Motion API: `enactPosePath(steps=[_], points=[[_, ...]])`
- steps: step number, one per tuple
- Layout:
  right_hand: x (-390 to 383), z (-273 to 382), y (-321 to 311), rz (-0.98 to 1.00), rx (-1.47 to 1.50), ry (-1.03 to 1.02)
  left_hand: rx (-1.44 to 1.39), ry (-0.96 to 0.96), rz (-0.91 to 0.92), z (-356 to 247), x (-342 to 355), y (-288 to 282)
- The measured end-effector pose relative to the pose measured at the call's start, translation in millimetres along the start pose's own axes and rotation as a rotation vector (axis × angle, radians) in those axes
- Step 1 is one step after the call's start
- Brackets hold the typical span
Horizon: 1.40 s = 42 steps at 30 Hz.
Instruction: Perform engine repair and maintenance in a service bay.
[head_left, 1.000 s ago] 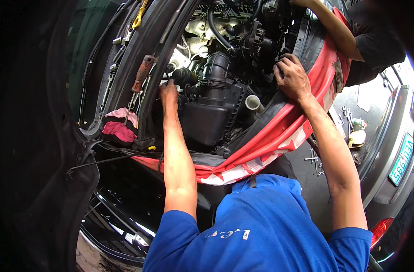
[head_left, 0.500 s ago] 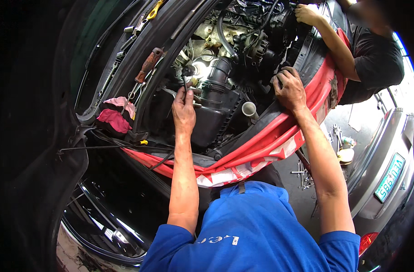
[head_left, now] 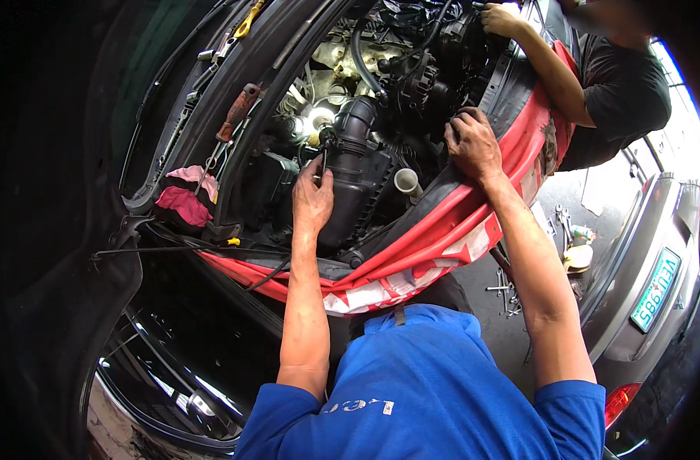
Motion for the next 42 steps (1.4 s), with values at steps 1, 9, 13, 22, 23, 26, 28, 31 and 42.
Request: enactPosePath(steps=[1,9,13,22,23,26,28,31,42], points=[[0.6,1.7,1.4,-0.001,0.005,0.001,0.054,0.073,-0.048,1.2,4.8,0.1],[-0.2,-2.1,2.2,0.000,0.009,-0.007,0.046,-0.036,0.009,-9.3,31.0,-4.3],[0.8,-1.3,2.5,0.008,-0.007,-0.031,-0.102,-0.143,-0.089,-11.6,25.5,-20.2],[7.2,6.1,8.1,0.028,0.015,-0.022,0.366,0.088,-0.249,7.8,12.8,-22.8],[6.6,3.6,7.3,0.017,0.018,-0.027,0.402,0.105,-0.325,2.4,9.2,-12.4],[-1.5,-8.8,-2.7,0.032,-0.040,-0.009,0.509,0.440,-0.260,-34.1,13.2,13.7],[3.1,-4.6,-8.2,0.038,-0.044,0.013,0.526,0.592,-0.184,-31.6,23.2,36.5],[7.8,8.0,-3.2,0.015,-0.023,0.006,0.631,0.666,-0.212,-7.0,43.4,44.3],[24.2,-29.1,10.7,-0.126,0.330,0.411,0.428,0.701,-0.197,-30.6,9.7,30.6]])
Point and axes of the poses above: each hand's wrist, its own x-axis towards the middle knuckle, its own y-axis out of the palm, z = x × y, the point moved 2 cm from there along x, towards the middle knuckle, and after that the axes turned 14 degrees about -z, right-handed, at the moved point
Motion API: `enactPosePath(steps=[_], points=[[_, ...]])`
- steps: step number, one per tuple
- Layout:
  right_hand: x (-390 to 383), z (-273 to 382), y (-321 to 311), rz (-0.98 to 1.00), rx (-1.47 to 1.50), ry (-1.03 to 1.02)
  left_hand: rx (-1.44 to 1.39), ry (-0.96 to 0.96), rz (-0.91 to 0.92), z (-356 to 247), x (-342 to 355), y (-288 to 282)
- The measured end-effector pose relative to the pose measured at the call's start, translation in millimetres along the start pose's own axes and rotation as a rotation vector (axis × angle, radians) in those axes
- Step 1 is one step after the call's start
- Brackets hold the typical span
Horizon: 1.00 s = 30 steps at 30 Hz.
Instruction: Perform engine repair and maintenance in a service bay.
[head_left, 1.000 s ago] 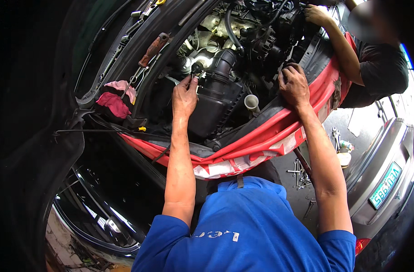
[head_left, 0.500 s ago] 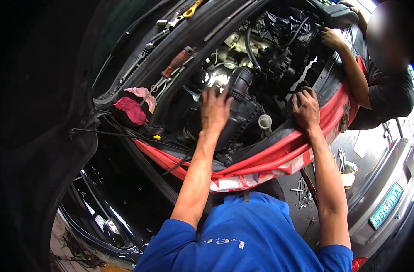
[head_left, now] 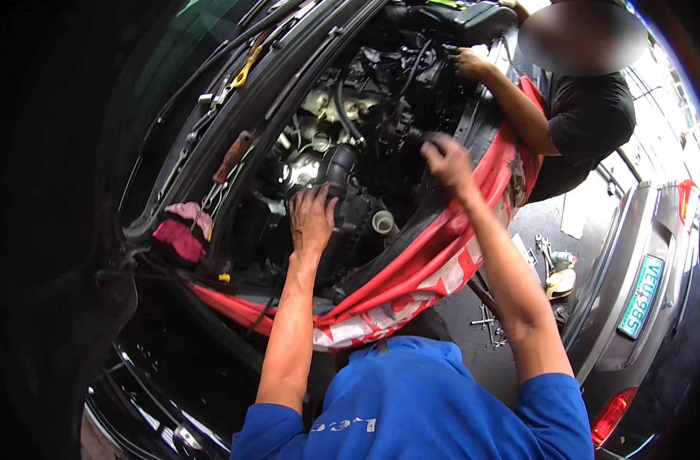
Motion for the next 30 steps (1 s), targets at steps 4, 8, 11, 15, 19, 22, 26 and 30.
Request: enactPosePath(steps=[4,8,11,15,19,22,26,30], points=[[117.3,-28.5,-15.9,-0.164,0.537,0.481,-0.101,-0.112,0.063,-18.3,-40.4,-48.8],[228.3,-125.9,-68.8,-0.151,0.573,0.669,-0.251,-0.203,0.120,-40.0,-82.2,-75.8],[162.5,-133.7,-2.7,-0.048,0.578,0.664,-0.102,-0.354,0.220,-29.2,-134.5,-110.0],[340.3,-185.5,-129.1,-0.215,0.303,0.413,-0.187,-0.193,0.108,-56.9,-139.6,-77.5],[320.9,-200.9,-71.7,-0.211,0.218,0.327,-0.077,-0.254,0.149,-43.0,-145.9,-75.1],[306.3,-175.9,-95.9,-0.263,0.109,0.214,-0.106,-0.223,0.155,-44.1,-140.2,-64.3],[229.4,-105.7,-77.5,-0.301,0.009,0.099,-0.163,-0.232,0.186,-52.0,-114.3,-77.7],[265.3,-76.7,-89.3,-0.382,-0.187,-0.083,-0.492,-0.102,0.164,-102.1,-64.9,-50.6]])
Point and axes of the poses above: each hand's wrist, its own x-axis towards the middle knuckle, its own y-axis out of the palm, z = x × y, the point moved 2 cm from there along x, towards the middle knuckle, and after that the axes turned 14 degrees about -z, right-handed, at the moved point
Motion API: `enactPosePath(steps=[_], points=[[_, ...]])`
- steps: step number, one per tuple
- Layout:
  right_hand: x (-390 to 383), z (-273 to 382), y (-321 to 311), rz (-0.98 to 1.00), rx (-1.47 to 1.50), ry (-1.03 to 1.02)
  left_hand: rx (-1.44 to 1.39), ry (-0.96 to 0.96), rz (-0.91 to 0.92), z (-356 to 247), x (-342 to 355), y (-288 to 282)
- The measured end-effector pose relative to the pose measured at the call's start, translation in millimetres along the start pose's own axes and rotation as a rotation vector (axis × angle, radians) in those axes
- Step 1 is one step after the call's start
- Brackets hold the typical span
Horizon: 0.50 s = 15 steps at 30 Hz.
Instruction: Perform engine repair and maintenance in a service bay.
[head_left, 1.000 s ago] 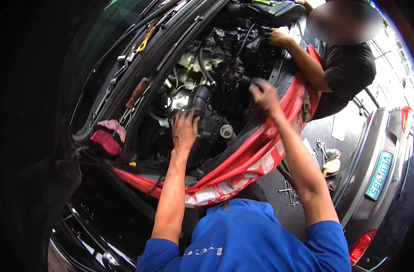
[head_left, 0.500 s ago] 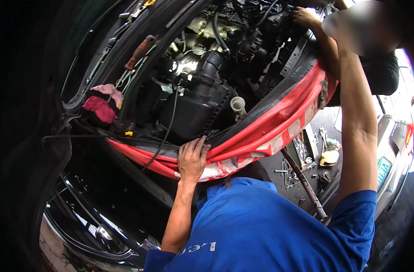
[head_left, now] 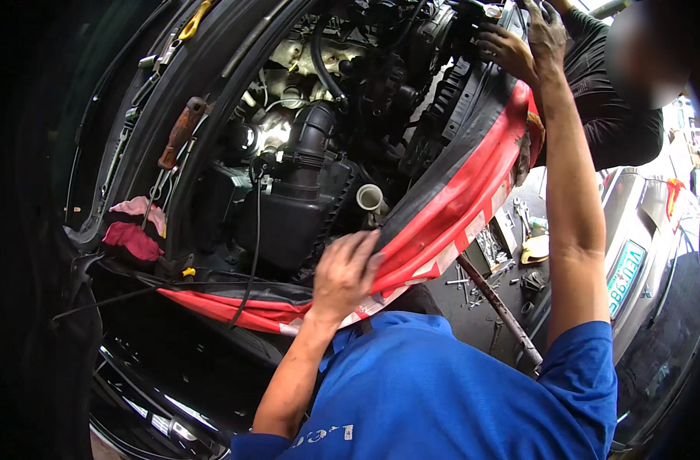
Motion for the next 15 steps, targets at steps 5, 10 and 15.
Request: enactPosePath(steps=[5,10,15], points=[[-19.0,9.5,6.1,-0.234,0.696,0.447,0.127,0.045,0.182,-32.9,40.3,58.8],[48.1,-59.0,-60.0,-0.065,0.765,0.526,0.137,0.178,0.179,-49.5,39.3,91.9],[18.1,-82.8,-69.6,0.139,0.879,0.688,0.006,0.131,0.211,-43.3,31.5,91.0]])
Point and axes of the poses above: each hand's wrist, its own x-axis towards the middle knuckle, its own y-axis out of the palm, z = x × y, the point moved 2 cm from there along x, towards the middle knuckle, and after that the axes turned 14 degrees about -z, right-handed, at the moved point
